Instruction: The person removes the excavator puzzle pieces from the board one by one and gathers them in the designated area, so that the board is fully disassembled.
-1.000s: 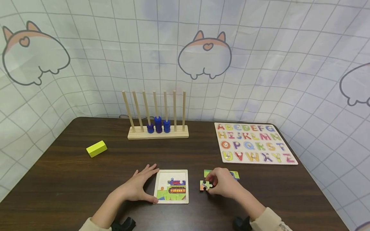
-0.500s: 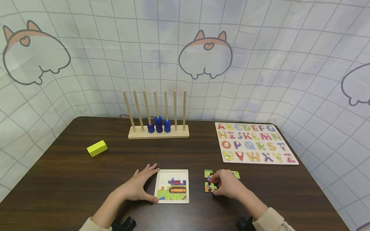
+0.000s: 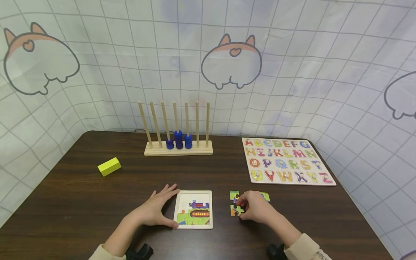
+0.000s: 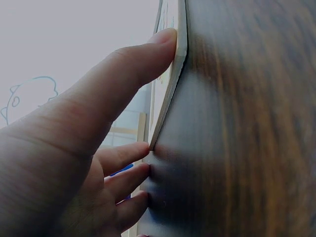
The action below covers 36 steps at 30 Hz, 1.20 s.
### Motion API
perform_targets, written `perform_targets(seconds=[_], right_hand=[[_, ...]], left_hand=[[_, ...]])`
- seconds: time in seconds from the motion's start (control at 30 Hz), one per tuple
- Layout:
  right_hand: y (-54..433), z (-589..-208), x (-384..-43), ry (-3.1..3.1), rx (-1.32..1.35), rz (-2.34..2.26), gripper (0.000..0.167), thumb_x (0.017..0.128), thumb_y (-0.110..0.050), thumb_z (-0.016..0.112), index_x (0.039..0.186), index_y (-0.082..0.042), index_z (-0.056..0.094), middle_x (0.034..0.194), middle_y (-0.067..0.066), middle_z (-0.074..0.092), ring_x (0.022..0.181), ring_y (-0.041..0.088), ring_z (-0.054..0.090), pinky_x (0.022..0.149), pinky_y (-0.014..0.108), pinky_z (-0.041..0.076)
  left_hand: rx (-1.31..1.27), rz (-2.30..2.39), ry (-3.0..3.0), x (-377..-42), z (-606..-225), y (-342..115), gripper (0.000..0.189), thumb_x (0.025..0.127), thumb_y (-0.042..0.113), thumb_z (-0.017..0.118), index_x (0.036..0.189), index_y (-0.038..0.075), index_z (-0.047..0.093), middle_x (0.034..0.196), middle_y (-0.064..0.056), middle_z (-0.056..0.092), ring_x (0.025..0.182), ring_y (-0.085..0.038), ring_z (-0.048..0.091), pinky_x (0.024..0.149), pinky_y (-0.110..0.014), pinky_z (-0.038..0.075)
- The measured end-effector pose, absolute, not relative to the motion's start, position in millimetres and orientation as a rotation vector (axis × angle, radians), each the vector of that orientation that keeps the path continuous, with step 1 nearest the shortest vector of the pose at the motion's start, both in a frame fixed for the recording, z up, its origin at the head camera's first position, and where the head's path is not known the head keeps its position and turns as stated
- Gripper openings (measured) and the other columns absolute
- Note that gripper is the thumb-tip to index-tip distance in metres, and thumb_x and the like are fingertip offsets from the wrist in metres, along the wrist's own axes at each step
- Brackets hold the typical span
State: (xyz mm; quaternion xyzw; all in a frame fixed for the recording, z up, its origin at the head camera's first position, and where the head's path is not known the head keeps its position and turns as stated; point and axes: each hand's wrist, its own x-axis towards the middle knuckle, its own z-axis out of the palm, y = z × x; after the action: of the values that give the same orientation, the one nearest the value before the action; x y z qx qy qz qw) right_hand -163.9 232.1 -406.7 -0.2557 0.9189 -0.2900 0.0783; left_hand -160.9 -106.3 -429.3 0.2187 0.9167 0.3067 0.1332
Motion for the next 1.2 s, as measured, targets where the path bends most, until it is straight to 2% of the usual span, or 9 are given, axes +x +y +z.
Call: perform_targets(seconds=[0.6,0.9,1.2], right_hand=[[226.4,-402.3,-161.1,2.762,-0.751,-0.936,0.018,0.069,-0.009,0.077,0.084,-0.004,0.067,0.074,-0.001,0.059,0.058,0.004,0.051,0.053,0.020,0.045],[208.0,-402.2,-160.0,2.720,-0.759,-0.984,0.017,0.075,-0.015,0.074,0.088,-0.005,0.068,0.072,-0.004,0.057,0.057,0.003,0.050,0.052,0.020,0.043],[179.1,-404.2,-162.4,2.663,-0.801,-1.027,0.019,0.074,-0.011,0.074,0.089,-0.003,0.067,0.071,-0.002,0.057,0.056,0.003,0.049,0.051,0.020,0.043]], left_hand=[[0.649,0.875,2.654,-162.0,-432.0,-104.9,0.102,0.058,0.048,0.082,0.140,0.008,0.037,0.149,-0.011,0.024,0.137,-0.033,0.014,0.102,-0.063,0.007],[0.636,0.871,2.649,-162.1,-430.1,-106.0,0.102,0.059,0.048,0.081,0.141,0.007,0.036,0.149,-0.012,0.023,0.137,-0.033,0.013,0.102,-0.062,0.006],[0.636,0.893,2.651,-161.0,-426.6,-106.3,0.101,0.059,0.046,0.082,0.140,0.006,0.036,0.149,-0.013,0.023,0.137,-0.034,0.013,0.102,-0.063,0.006]])
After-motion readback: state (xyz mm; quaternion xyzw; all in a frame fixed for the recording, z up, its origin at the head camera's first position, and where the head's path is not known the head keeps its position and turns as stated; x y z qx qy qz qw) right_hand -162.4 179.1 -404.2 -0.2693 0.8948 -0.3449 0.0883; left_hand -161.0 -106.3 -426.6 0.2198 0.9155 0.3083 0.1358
